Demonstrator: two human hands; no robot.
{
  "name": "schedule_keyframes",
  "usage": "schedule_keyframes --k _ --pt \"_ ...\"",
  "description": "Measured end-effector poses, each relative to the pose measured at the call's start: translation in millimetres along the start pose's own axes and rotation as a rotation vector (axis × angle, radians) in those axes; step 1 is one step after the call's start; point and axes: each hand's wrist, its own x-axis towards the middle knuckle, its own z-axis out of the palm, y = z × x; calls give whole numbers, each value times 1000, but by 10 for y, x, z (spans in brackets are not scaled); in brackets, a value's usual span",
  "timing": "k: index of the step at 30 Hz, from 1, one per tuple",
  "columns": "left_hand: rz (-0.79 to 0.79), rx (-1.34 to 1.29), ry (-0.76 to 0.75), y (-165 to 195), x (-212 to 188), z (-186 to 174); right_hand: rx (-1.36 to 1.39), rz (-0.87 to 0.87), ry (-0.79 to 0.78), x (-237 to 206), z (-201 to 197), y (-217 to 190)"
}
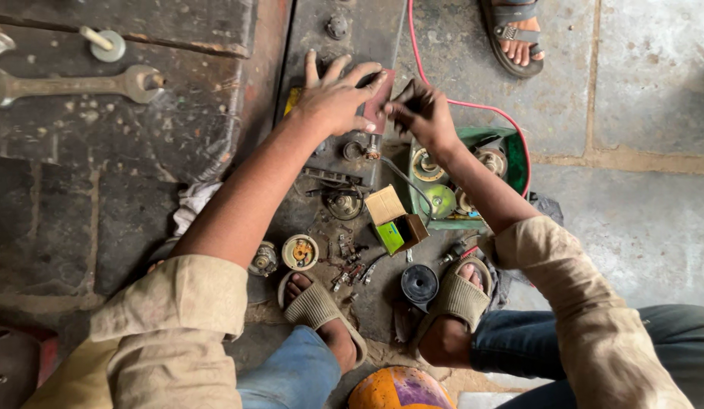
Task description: The person sits on the floor of a repair workshop and works on small motor components. They file or sand a metal part against a block on a low bench, then hold a round motor end-cap in their lap and fit small screws and parts into it by hand, reaching into a green tray for components.
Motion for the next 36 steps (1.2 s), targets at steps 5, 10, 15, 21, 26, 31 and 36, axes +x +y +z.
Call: schedule_keyframes --k 5,10,15,21,26,31,36 --pt "5 34 16 -2 23 16 -21 65 -14 3 -35 -9" --pt "34 21 70 -2 -22 -1 19 42 -2 8 -60 -43" --pt "39 16 43 26 -44 -47 46 88 45 -37 -87 -45" --pt "57 -21 74 43 -38 -47 -50 200 80 -20 0 -58" --pt "43 -21 77 12 -43 -12 -55 193 62 -7 1 -43" --pt "34 -3 55 5 -19 11 -103 254 172 1 -28 -77" --pt "4 32 -7 10 -11 6 27 9 -28 30 -5 -123"
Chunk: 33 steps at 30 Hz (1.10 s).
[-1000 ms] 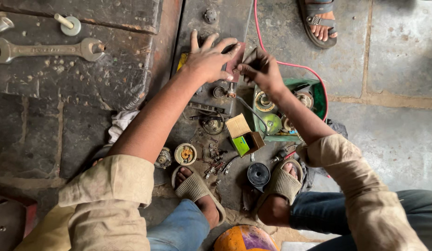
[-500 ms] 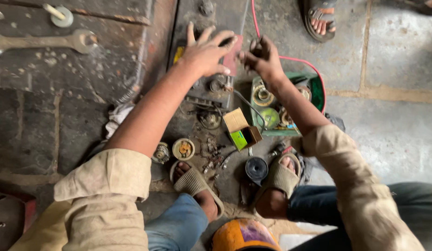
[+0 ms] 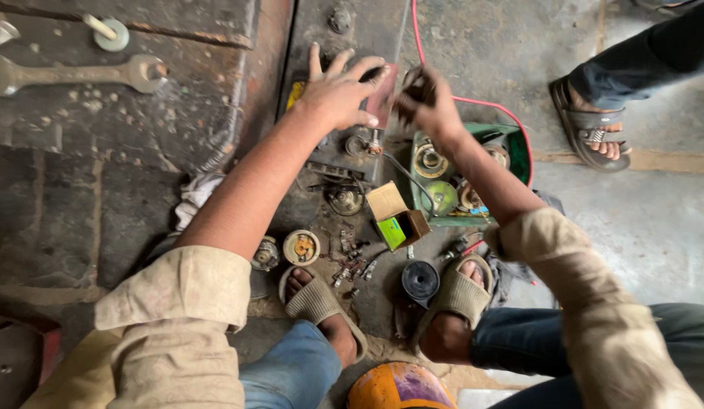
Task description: The person sits on the floor of a repair workshop and works on small motor components. They file or sand a metal part against a block on a low bench, then hold a round motor end-cap in their lap and fit small screws and parts into it by hand, reaching into a green tray for components.
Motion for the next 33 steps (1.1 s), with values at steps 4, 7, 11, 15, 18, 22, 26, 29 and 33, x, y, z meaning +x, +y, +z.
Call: schedule_keyframes --k 4,7,11,15,18,22,26,29,33 --pt "34 -48 56 17 -12 -13 -14 84 81 -15 3 -39" --pt "15 -23 40 14 -20 -37 -78 89 73 -32 -17 -36" --pt "31 -61 57 17 -42 -47 -87 262 187 -70 -83 -22" --pt "41 -69 76 9 -40 -47 -11 29 60 -189 -129 -37" --pt "17 -44 41 8 -32 -41 -200 -327 110 -262 -121 -280" --pt "38 -31 83 -1 -44 -27 -853 -909 76 -745 36 -617" --pt "7 -40 48 -5 -45 -26 -866 -1188 98 -873 188 -859" --pt "6 -52 43 -4 -31 -33 -813 -1237 146 -892 236 -926" --pt "1 -66 47 6 -17 -31 -825 -1240 191 -923 234 -910"
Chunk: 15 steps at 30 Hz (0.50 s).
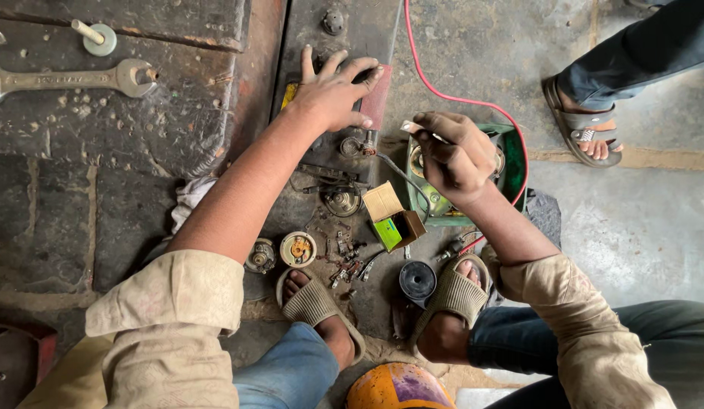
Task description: The person sits on the floor of a repair workshop and works on small motor components. They file or sand a metal part against a block on a low bench, then hold a round motor end-cap in their lap and fit small screws and parts into it by hand, reaching into a green tray for components.
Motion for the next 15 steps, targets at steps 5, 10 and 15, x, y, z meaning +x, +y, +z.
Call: schedule_keyframes --k 5,10,15 --pt "-14 18 -4 2 -6 18 -20 45 32 -63 13 -28" --pt "-5 16 4 1 -3 21 -10 83 33 -98 -16 -82" --pt "7 20 9 -10 4 15 84 311 -54 -208 27 -11"
